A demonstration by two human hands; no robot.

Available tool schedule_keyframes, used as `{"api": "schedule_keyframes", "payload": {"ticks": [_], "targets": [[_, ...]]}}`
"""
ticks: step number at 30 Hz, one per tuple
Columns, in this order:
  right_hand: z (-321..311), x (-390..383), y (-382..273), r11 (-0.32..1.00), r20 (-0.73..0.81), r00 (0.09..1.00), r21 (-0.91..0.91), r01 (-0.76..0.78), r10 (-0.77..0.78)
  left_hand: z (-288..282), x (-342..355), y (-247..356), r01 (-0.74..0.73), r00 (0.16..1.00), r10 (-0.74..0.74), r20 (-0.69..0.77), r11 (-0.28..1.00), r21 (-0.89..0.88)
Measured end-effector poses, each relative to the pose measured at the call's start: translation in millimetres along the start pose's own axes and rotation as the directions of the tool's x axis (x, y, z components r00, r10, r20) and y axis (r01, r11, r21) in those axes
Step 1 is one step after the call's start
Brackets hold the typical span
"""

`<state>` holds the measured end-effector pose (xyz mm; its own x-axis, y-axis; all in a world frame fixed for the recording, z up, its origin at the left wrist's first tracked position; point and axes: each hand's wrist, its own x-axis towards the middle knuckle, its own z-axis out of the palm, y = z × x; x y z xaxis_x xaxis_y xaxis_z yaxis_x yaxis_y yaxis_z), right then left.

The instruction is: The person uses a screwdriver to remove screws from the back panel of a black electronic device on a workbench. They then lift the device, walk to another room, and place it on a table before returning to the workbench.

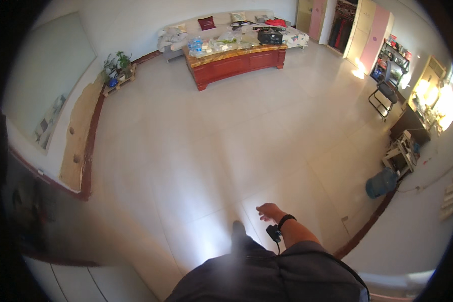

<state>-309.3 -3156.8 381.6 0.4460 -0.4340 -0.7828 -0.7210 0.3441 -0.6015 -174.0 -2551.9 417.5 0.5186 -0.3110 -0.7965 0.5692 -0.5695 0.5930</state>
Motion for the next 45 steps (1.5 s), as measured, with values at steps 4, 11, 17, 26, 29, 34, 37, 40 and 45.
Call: {"api": "schedule_keyframes", "payload": {"ticks": [4,11,17,26,29,34,37,40,45], "targets": [[-58.9,48.7,-80.6,0.999,-0.037,0.999,0.049,-0.006,0.008,28.7,71.1,127.3,-0.048,0.999,0.048,-0.006,0.998,0.027],[-149.3,135.5,-209.7,0.983,-0.122,0.988,0.143,0.114,-0.097,64.4,208.2,311.1,-0.027,0.999,0.023,0.035,0.995,0.094],[-239.2,192.1,-242.3,0.919,-0.323,0.944,0.389,0.068,0.067,88.9,379.5,472.4,-0.581,0.814,0.334,0.476,0.443,0.682],[-346.6,191.1,-257.6,0.743,-0.466,0.835,0.660,0.108,0.293,287.5,525.2,834.9,-0.171,0.971,0.097,0.221,0.922,0.347],[-391.8,223.2,-265.3,0.693,-0.443,0.795,0.720,0.040,0.415,363.3,570.1,917.6,-0.240,0.961,0.172,0.216,0.909,0.341],[-515.4,305.8,-318.8,0.671,-0.411,0.824,0.740,0.051,0.390,479.6,601.7,1001.7,-0.146,0.975,0.073,0.210,0.922,0.359],[-611.1,358.9,-383.7,0.708,-0.452,0.842,0.695,0.124,0.295,542.8,607.7,1039.2,-0.116,0.968,0.016,0.250,0.913,0.390],[-704.4,404.0,-456.6,0.789,-0.483,0.850,0.598,0.144,0.211,595.5,623.4,1074.4,-0.101,0.965,-0.008,0.263,0.911,0.399],[-819.9,484.6,-547.2,0.858,-0.525,0.848,0.468,0.213,0.075,681.0,707.8,1159.5,-0.071,0.959,-0.086,0.269,0.848,0.526]]}}
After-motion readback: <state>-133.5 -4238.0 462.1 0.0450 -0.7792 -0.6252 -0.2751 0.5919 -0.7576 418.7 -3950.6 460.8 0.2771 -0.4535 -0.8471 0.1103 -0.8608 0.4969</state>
